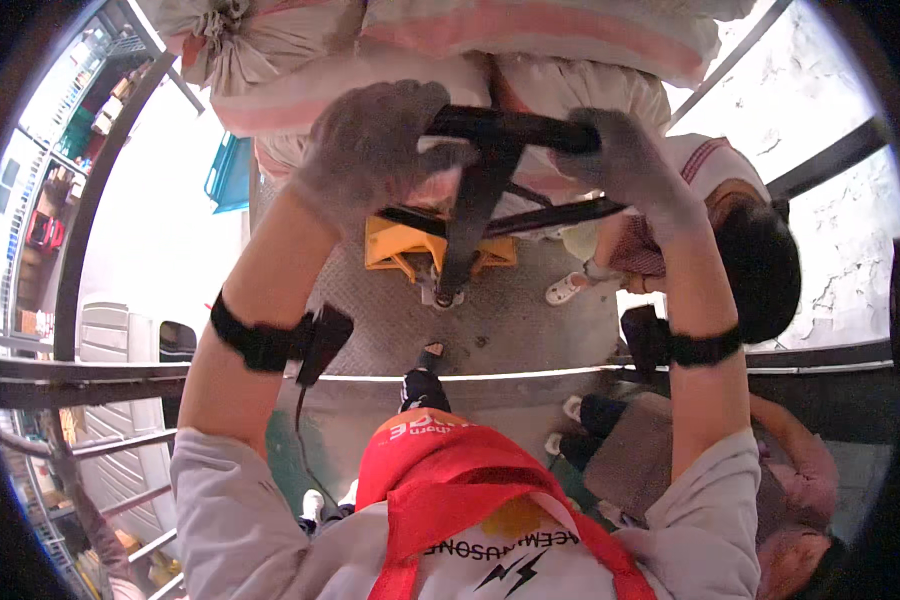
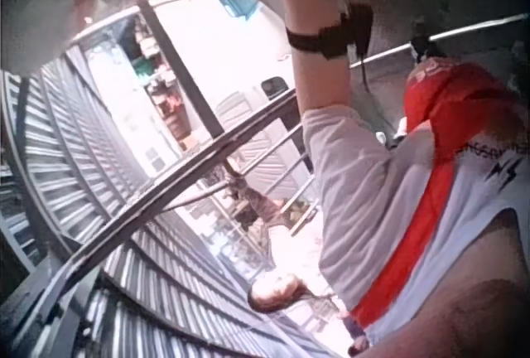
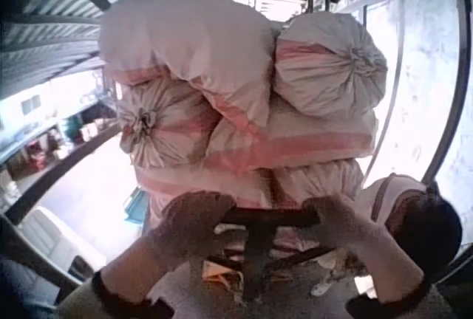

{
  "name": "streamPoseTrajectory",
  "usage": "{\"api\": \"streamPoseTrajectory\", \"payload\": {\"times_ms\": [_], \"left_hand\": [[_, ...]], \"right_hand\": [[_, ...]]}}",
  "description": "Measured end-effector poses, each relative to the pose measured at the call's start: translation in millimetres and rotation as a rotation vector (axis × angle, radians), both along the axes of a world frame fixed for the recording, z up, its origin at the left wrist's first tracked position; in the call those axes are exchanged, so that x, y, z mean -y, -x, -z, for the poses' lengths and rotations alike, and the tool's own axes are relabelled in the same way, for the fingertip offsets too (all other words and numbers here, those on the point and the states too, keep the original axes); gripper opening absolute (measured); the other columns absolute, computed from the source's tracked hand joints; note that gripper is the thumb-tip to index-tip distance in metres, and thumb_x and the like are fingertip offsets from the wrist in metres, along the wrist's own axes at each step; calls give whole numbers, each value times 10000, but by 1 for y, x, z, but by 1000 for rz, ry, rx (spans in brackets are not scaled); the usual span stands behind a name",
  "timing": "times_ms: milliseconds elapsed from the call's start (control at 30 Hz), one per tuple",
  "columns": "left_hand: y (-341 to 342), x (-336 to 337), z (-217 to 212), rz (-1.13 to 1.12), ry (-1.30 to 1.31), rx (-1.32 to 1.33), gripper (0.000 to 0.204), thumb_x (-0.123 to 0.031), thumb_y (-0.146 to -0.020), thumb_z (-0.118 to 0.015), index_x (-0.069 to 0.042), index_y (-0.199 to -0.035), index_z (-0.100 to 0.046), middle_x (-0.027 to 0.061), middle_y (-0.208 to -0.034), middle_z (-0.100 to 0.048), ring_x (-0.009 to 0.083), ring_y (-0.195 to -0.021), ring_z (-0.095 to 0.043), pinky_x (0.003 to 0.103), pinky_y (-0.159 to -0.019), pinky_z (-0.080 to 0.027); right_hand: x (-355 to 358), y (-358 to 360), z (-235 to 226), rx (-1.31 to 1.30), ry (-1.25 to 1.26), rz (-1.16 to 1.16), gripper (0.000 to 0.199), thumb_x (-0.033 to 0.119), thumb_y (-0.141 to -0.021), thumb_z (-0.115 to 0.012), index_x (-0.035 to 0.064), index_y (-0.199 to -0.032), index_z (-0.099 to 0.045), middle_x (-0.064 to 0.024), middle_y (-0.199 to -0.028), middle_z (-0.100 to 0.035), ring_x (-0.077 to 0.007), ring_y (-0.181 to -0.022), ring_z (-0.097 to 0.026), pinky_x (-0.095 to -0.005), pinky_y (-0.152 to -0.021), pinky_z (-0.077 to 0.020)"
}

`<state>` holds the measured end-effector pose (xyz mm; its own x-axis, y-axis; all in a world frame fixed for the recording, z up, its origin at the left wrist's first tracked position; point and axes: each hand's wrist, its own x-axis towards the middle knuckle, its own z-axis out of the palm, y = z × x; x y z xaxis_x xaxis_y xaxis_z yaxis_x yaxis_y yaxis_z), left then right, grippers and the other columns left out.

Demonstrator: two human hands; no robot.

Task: Moving a pallet jack loaded with sacks from a hallway into a freight elevator.

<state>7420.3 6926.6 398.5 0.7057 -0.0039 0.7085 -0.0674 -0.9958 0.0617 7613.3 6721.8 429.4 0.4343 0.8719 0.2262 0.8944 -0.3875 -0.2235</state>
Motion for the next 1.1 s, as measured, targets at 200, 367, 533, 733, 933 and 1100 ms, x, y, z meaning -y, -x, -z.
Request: {"api": "streamPoseTrajectory", "payload": {"times_ms": [200,367,533,733,933,1100], "left_hand": [[14,17,7,-155,-117,-126,310,-363,-818,-592,-99,-980,-617,88,-898,-641,290,-850,-611,386,-748,-492],[28,63,-27,-302,1,-350,306,-348,-831,-539,-52,-905,-560,121,-854,-593,272,-847,-579,436,-735,-445],[41,61,-7,-425,-73,-280,361,-396,-809,-566,-112,-1031,-569,114,-987,-612,279,-916,-591,401,-821,-451],[51,88,-3,-411,-7,-258,392,-449,-802,-575,-121,-1017,-588,73,-936,-610,280,-911,-580,408,-782,-453],[80,116,-7,-423,117,-372,419,-525,-791,-559,-146,-967,-592,59,-973,-602,254,-1008,-550,411,-837,-440],[101,140,-1,-361,64,-365,432,-483,-776,-597,-106,-987,-584,87,-918,-608,279,-919,-575,413,-801,-450]], "right_hand": [[9,51,-2,244,39,94,388,410,-717,-665,79,-919,-651,-160,-818,-643,-332,-797,-622,-412,-729,-480],[18,43,7,383,9,96,470,485,-701,-647,131,-1010,-642,-154,-871,-649,-319,-856,-620,-400,-746,-489],[24,61,-6,325,82,134,518,533,-700,-627,140,-1037,-641,-154,-884,-657,-314,-851,-629,-391,-764,-492],[54,77,10,288,8,114,410,465,-712,-648,119,-931,-633,-120,-771,-651,-315,-779,-634,-419,-705,-492],[76,103,4,202,80,118,340,404,-700,-658,121,-886,-638,-128,-732,-642,-319,-763,-629,-409,-691,-490],[105,123,10,234,41,67,324,384,-692,-656,103,-852,-656,-134,-724,-638,-320,-743,-626,-407,-696,-492]]}}
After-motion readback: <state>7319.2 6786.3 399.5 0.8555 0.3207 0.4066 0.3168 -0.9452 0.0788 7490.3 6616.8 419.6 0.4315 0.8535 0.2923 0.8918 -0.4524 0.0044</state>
